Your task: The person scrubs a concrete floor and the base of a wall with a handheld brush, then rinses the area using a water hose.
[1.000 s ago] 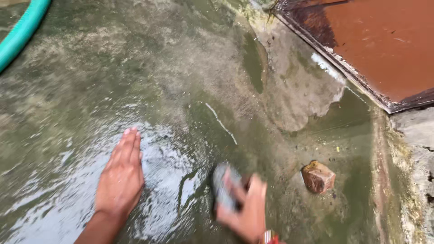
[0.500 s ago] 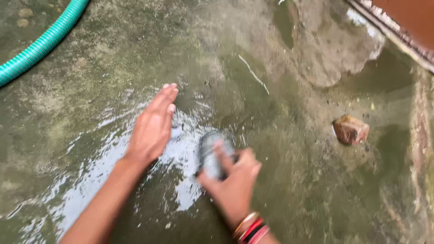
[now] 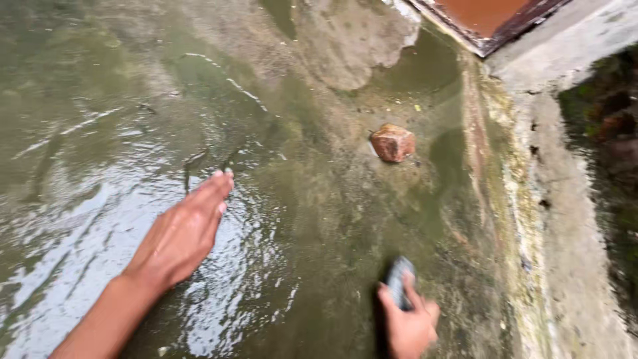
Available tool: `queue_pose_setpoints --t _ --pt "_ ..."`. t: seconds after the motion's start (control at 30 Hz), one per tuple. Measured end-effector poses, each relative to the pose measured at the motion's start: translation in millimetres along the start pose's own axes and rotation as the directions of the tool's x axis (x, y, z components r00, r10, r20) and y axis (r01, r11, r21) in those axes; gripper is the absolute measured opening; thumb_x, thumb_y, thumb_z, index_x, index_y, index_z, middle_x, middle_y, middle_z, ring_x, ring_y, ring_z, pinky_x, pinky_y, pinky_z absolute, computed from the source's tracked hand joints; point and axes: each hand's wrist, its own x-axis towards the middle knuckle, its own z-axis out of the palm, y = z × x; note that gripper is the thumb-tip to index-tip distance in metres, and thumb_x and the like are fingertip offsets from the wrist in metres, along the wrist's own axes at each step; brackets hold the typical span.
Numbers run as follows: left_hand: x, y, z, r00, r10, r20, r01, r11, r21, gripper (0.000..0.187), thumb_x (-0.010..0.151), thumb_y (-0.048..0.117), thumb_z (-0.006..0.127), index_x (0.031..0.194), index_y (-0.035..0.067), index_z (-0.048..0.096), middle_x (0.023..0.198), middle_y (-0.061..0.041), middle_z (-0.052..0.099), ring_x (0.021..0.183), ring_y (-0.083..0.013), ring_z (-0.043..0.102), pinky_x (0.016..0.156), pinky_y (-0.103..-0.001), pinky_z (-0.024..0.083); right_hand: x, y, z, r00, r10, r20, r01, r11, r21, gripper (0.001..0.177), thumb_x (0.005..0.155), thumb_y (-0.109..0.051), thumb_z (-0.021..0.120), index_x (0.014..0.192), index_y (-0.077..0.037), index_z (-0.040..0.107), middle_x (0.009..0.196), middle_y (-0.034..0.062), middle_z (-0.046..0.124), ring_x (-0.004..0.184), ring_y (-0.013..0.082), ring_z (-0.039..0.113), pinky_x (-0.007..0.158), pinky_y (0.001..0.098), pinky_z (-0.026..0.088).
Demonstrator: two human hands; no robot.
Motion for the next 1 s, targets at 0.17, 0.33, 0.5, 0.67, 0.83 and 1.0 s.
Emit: queue_pose_setpoints --t 0.17,0.33,0.5,0.67,0.83,1.0 --pt "-8 26 17 0.991 -0.021 0.131 0.027 0.999 -0.04 0.052 0.104 0.028 0.031 0.153 0.015 0.041 0.16 -0.005 0.037 0.146 -0.0224 0.036 0.121 -0.039 0.028 43 -14 23 0.881 0.473 0.025 -0.459 0.864 -0.205 0.081 0.06 -0.072 0.081 0.129 -0.03 0.075 0.112 0.0217 0.069 0.105 0.037 0.068 0.097 0.0502 0.052" --pt "17 23 5 0.982 -0.144 0.125 0.141 0.989 0.031 0.055 0.108 0.027 0.029 0.161 0.021 0.037 0.165 -0.004 0.028 0.144 -0.0274 0.035 0.115 -0.042 0.029 -66 -197 53 0.721 -0.627 0.295 0.549 0.777 0.309 0.065 0.056 -0.048 0.084 0.111 -0.014 0.081 0.098 0.0145 0.058 0.102 0.0316 0.056 0.087 0.0441 0.044" --pt "56 44 2 0.98 0.155 0.127 -0.168 0.98 0.106 0.049 0.102 0.024 0.034 0.147 0.008 0.042 0.159 -0.008 0.038 0.147 -0.0236 0.035 0.119 -0.037 0.029 15 -154 -25 0.141 -0.821 0.554 0.826 0.406 0.392 0.079 0.059 -0.055 0.084 0.132 -0.026 0.073 0.103 0.0155 0.056 0.102 0.0337 0.058 0.083 0.0445 0.047" --pt "100 106 3 0.746 0.23 0.625 -0.564 0.717 0.409 0.06 0.096 0.016 0.038 0.154 0.003 0.03 0.163 -0.012 0.028 0.15 -0.0226 0.025 0.124 -0.037 0.018 123 -57 -113 0.449 -0.336 0.828 0.74 0.659 -0.134 0.082 0.062 -0.058 0.08 0.137 -0.03 0.063 0.095 0.0131 0.058 0.095 0.0316 0.062 0.083 0.0445 0.052" --pt "122 164 64 0.808 0.219 0.547 -0.505 0.736 0.451 0.06 0.095 0.017 0.044 0.152 0.005 0.033 0.165 -0.009 0.026 0.153 -0.0214 0.024 0.125 -0.039 0.018 110 4 -78 0.907 -0.135 0.399 0.185 0.979 -0.088 0.079 0.066 -0.054 0.08 0.141 -0.036 0.06 0.099 0.0174 0.055 0.088 0.0334 0.063 0.082 0.0431 0.054" --pt "138 193 164 0.919 0.131 0.371 -0.291 0.861 0.417 0.06 0.1 0.03 0.043 0.152 0.004 0.031 0.164 -0.008 0.025 0.152 -0.0209 0.023 0.124 -0.037 0.018 47 -14 -7 0.684 -0.662 0.306 0.639 0.746 0.184 0.079 0.055 -0.045 0.086 0.131 -0.032 0.073 0.106 0.0215 0.055 0.096 0.0408 0.06 0.083 0.0457 0.052"
